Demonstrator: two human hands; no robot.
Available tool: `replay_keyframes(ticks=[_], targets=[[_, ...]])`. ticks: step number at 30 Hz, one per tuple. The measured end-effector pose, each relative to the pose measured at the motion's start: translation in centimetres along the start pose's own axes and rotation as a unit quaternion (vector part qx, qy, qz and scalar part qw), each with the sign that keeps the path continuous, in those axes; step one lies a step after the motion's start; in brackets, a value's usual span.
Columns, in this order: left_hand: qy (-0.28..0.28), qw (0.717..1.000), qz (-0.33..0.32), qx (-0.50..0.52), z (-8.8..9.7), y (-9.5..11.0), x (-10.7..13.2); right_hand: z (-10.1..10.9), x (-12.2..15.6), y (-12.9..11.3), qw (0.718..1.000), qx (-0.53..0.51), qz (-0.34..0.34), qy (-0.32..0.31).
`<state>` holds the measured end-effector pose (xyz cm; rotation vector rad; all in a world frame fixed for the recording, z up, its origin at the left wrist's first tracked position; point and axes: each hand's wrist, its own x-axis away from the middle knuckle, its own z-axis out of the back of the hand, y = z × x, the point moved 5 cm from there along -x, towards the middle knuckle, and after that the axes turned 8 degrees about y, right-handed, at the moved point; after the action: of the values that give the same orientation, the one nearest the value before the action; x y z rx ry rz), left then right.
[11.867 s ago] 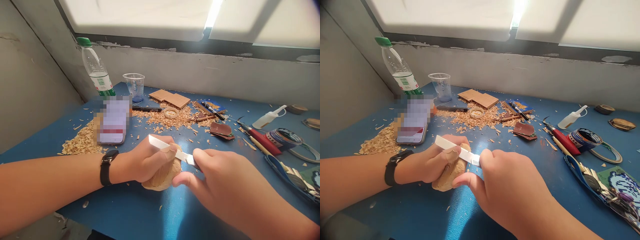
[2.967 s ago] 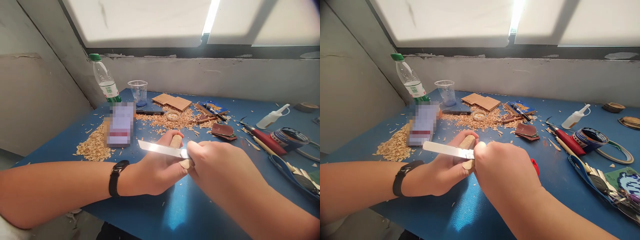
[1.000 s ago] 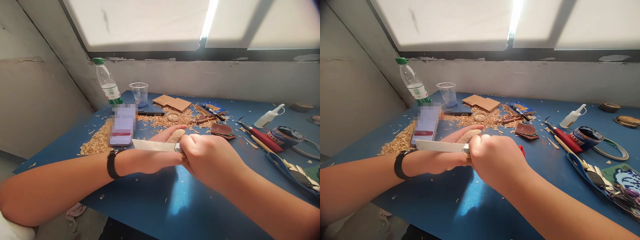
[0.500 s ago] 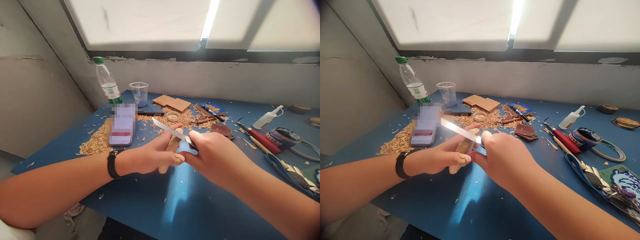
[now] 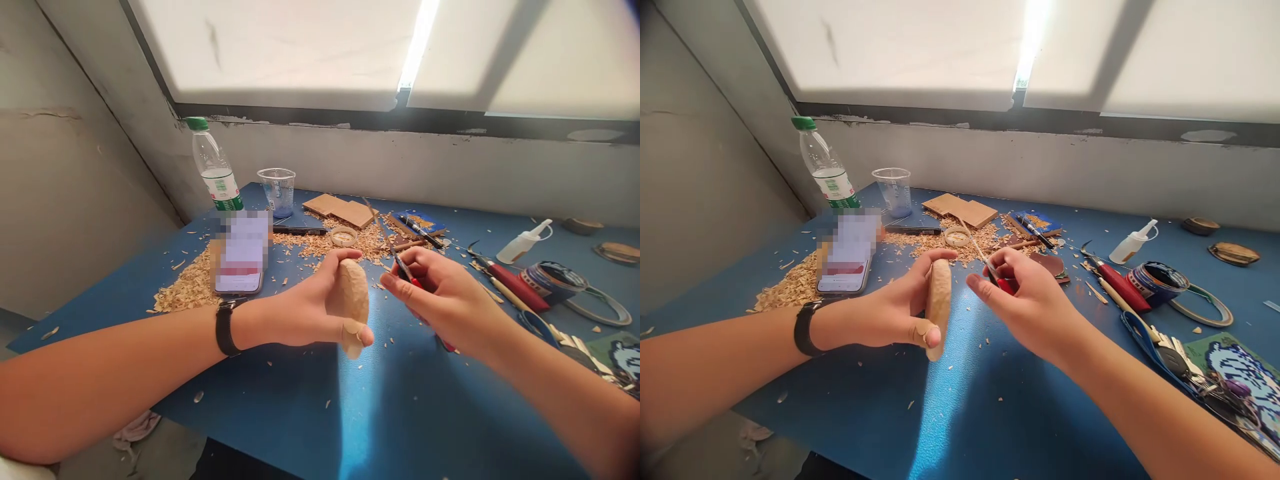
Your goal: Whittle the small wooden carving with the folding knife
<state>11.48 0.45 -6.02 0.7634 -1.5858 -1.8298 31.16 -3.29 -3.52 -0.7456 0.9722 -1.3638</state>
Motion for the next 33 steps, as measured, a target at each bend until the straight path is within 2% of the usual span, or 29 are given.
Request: replay_keyframes(ticks=[3, 6, 11, 17, 22, 28, 33], targets=[[-0.009, 1.000, 0.001, 0.012, -0.4, -0.5, -0.2, 0.2, -0.2, -0.1, 1.000, -0.019, -0.012, 0.002], [0.002, 1.000, -0.020, 0.000, -0.3, -0.9, -0.4, 0.1, -0.1, -0.4, 1.000, 0.010, -0.017, -0.021], [0.010, 1.000, -0.014, -0.024, 0.1, -1.4, -0.5, 0.1, 0.0, -0.4, 0.999, 0.036, -0.009, -0.027], [0.024, 0.998, 0.004, -0.052, 0.5, -1.0, -0.6, 0.1, -0.1, 0.2, 0.998, 0.018, -0.021, -0.051], [0.042, 0.999, 0.010, 0.009, 0.5, -0.1, -0.5, 0.2, -0.3, 0.9, 0.995, 0.082, -0.011, -0.050], [0.063, 0.998, -0.018, 0.018, 0.5, 0.3, -0.4, 0.3, -0.1, 0.4, 0.990, 0.131, 0.046, -0.015], [0.033, 0.998, -0.044, 0.010, 0.2, 1.1, -0.1, 0.5, 0.3, -1.3, 0.970, 0.168, 0.168, 0.043]])
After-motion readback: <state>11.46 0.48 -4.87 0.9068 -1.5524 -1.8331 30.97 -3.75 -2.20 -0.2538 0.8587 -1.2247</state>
